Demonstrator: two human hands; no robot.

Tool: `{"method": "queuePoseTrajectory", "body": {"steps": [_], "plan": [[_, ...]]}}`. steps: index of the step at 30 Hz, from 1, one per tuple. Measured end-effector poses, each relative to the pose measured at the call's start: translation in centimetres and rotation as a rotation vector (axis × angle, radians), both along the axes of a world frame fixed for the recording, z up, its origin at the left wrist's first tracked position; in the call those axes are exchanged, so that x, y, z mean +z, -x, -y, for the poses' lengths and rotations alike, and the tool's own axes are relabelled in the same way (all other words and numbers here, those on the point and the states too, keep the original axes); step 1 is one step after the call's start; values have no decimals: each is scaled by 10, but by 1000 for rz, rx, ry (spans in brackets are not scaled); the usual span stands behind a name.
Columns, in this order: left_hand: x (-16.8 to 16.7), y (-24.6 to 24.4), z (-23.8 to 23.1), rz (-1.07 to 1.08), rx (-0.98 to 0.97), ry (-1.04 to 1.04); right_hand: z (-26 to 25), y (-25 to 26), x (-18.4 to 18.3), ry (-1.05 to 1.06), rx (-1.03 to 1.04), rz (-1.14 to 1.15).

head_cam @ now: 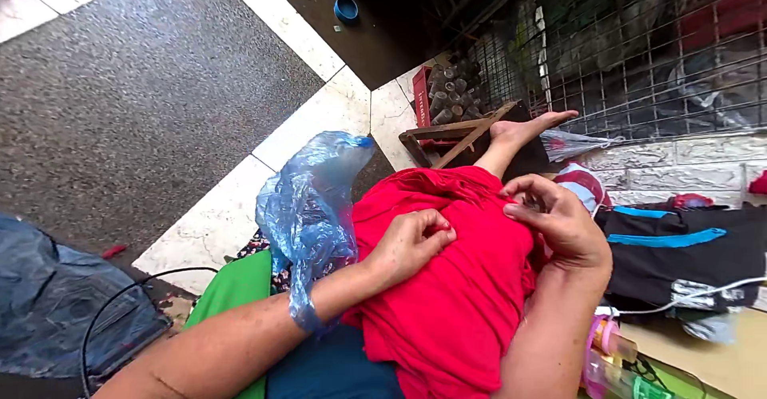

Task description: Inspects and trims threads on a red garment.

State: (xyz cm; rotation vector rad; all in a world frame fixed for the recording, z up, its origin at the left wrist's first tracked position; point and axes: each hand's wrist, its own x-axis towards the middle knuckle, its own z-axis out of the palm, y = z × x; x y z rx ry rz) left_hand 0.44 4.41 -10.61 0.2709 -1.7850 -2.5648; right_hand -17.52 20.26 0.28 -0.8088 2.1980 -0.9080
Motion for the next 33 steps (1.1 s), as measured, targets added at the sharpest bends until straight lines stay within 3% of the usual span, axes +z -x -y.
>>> {"method": "queuePoseTrajectory", "body": {"steps": [7,19,25,29,33], "plan": [[1,-18,-21,-195,124,193,-23,4,-4,20,-62,-53],[-1,-22,-27,-278,175,302,-19,-4,-4,-26,-101,-27],[1,-22,-29,-326,172,369,26,-20,9,-288,-19,-513],[0,-19,-26,-306,166,387,45,-30,3,-473,-8,-415],[-3,-14,-15,-168,106,314,39,-21,-9,-369,-129,-265]]}}
